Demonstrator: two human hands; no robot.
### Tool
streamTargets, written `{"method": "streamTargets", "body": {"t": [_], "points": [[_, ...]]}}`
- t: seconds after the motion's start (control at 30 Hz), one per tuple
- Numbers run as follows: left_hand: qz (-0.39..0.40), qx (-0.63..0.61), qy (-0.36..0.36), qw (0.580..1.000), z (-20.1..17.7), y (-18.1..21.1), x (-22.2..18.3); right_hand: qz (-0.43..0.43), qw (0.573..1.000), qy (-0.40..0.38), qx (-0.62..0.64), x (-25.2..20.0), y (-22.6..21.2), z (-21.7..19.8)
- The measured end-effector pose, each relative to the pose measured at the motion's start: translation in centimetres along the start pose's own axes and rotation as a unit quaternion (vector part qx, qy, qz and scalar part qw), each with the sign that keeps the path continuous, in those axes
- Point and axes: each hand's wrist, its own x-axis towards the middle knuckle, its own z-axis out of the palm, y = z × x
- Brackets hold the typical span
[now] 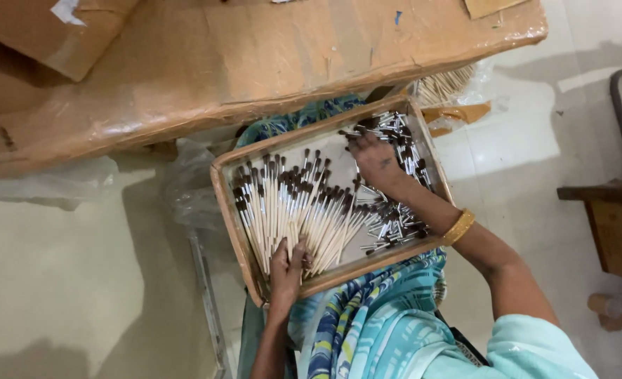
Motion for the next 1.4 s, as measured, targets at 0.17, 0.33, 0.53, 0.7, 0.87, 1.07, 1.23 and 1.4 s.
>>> {"method": "streamTargets", "body": {"t": [0.17,0.33,0.53,0.7,0.87,1.07,1.23,1.4], "points": [[-0.032,-0.164,-0.046,0.985,2.4,6.5,1.3,0.142,0.902,-0.029,0.407,0.4,-3.6,-7.1],[-0.080,-0.325,-0.110,0.936,3.9,5.6,2.9,0.269,0.543,-0.072,0.792,-1.5,-6.6,-9.1],[-0.072,-0.330,-0.141,0.931,4.6,6.2,2.5,0.294,0.554,-0.088,0.774,-2.1,-6.7,-9.5],[0.215,0.140,-0.013,0.966,5.4,1.4,2.9,0.250,0.630,-0.110,0.727,-3.0,-6.8,-8.2],[0.274,0.380,0.011,0.883,5.0,3.5,1.7,0.265,0.674,-0.151,0.673,-3.6,-6.8,-7.0],[0.019,0.348,0.054,0.936,2.0,4.5,0.1,0.168,0.959,-0.223,0.053,-1.7,-4.1,-3.5],[0.037,0.049,-0.003,0.998,0.0,1.1,-0.5,-0.026,0.993,-0.038,-0.110,0.0,-2.3,-0.8],[-0.054,-0.068,0.002,0.996,2.2,8.0,1.0,0.059,0.972,0.117,0.196,1.5,-1.6,-6.5]]}}
